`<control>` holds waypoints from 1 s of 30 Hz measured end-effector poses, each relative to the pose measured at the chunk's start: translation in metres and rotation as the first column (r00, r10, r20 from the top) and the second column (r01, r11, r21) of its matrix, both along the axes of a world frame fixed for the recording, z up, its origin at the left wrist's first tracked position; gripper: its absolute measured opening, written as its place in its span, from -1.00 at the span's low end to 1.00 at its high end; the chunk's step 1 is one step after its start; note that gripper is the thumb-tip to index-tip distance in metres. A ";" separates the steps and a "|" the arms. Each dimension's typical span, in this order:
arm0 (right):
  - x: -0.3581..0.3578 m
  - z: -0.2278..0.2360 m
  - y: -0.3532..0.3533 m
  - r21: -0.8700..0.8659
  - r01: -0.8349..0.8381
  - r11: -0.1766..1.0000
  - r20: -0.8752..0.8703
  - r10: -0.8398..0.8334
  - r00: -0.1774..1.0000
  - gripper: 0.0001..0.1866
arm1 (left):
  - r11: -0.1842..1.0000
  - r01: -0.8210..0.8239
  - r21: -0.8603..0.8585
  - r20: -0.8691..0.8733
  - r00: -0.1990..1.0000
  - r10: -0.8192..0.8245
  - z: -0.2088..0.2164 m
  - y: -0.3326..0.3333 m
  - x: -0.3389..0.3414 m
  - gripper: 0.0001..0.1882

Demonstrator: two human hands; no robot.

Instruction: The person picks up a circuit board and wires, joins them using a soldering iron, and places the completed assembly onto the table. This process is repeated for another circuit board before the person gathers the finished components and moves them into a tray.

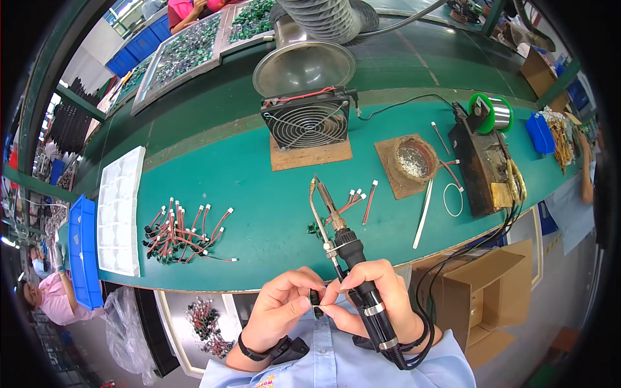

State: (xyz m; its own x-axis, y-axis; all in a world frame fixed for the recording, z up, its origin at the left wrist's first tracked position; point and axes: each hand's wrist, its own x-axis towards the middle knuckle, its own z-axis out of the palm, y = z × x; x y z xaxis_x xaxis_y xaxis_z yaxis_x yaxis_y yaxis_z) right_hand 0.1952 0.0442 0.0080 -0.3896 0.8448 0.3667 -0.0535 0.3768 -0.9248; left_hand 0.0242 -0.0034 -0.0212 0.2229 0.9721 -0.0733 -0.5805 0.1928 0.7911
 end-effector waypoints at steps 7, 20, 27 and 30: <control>0.002 -0.001 -0.002 -0.014 0.001 1.000 0.003 -0.001 1.000 -0.53 | 1.000 -0.017 0.017 -0.048 0.999 0.018 0.001 0.000 0.002 -0.77; 0.006 0.000 -0.004 -0.115 -0.041 0.993 -0.016 0.039 0.999 -0.56 | 0.999 -0.024 0.037 -0.058 0.998 0.027 0.001 0.000 0.003 -0.78; 0.007 -0.002 -0.003 -0.138 -0.076 0.988 -0.070 0.067 0.995 -0.56 | 0.999 -0.034 0.034 -0.030 0.999 0.035 0.003 -0.001 0.005 -0.78; 0.007 0.000 -0.003 -0.137 -0.063 0.989 -0.061 0.055 0.997 -0.55 | 0.999 -0.031 0.037 -0.053 0.998 0.033 0.002 -0.001 0.005 -0.78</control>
State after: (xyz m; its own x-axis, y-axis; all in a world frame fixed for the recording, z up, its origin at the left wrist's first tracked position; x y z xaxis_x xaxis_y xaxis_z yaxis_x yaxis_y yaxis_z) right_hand 0.2023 0.0414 0.0077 -0.4220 0.8654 0.2702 -0.1254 0.2395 -0.9628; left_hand 0.0290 -0.0040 -0.0189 0.1879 0.9810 -0.0490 -0.5430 0.1453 0.8271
